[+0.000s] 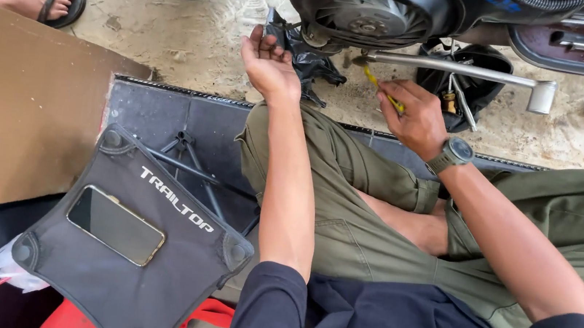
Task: The person is sitting on the ground and working on the engine of a scooter. They use a yellow screwdriver to manipulate components near the engine casing and later use a wrench to tighten a bolt on the side of the engine.
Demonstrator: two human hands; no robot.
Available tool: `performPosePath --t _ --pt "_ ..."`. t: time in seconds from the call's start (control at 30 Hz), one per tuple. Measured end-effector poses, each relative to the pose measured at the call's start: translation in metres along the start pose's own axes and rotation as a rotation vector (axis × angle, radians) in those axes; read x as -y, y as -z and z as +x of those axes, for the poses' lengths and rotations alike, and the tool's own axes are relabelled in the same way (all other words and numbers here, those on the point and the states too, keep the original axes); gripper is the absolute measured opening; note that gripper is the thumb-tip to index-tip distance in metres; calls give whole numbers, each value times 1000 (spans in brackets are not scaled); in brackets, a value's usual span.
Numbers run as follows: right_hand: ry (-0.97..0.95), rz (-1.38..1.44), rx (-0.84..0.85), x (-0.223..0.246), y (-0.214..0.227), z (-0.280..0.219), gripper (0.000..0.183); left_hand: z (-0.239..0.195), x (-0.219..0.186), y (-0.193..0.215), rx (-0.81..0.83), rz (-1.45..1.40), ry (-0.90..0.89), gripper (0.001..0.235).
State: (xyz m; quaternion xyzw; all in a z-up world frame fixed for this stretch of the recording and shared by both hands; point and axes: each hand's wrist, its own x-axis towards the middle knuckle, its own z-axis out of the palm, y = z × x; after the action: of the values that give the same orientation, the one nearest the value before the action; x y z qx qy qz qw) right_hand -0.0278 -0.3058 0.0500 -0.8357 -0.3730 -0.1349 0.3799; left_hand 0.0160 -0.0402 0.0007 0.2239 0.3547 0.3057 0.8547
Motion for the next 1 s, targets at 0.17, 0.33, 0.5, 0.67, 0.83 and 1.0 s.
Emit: performPosePath --t 0.17,0.33,0.5,0.67,0.83,1.0 --pt "-53 -4 -13 2 -5 -4 20 -3 -1 -2 -12 -14 17 35" --pt "-88 -7 -16 -4 -3 -8 20 -6 0 -3 18 -19 11 32" --pt "-128 -26 4 -5 6 -18 21 -5 0 1 26 -33 2 35" --pt "-90 -14 23 -4 7 -14 19 -3 1 3 31 -20 -15 34" --pt "-128 -17 28 -15 3 -13 18 -6 2 -1 34 -21 6 35" --pt "-648 308 1 -25 -1 -26 22 -3 1 0 18 -26 -3 35"
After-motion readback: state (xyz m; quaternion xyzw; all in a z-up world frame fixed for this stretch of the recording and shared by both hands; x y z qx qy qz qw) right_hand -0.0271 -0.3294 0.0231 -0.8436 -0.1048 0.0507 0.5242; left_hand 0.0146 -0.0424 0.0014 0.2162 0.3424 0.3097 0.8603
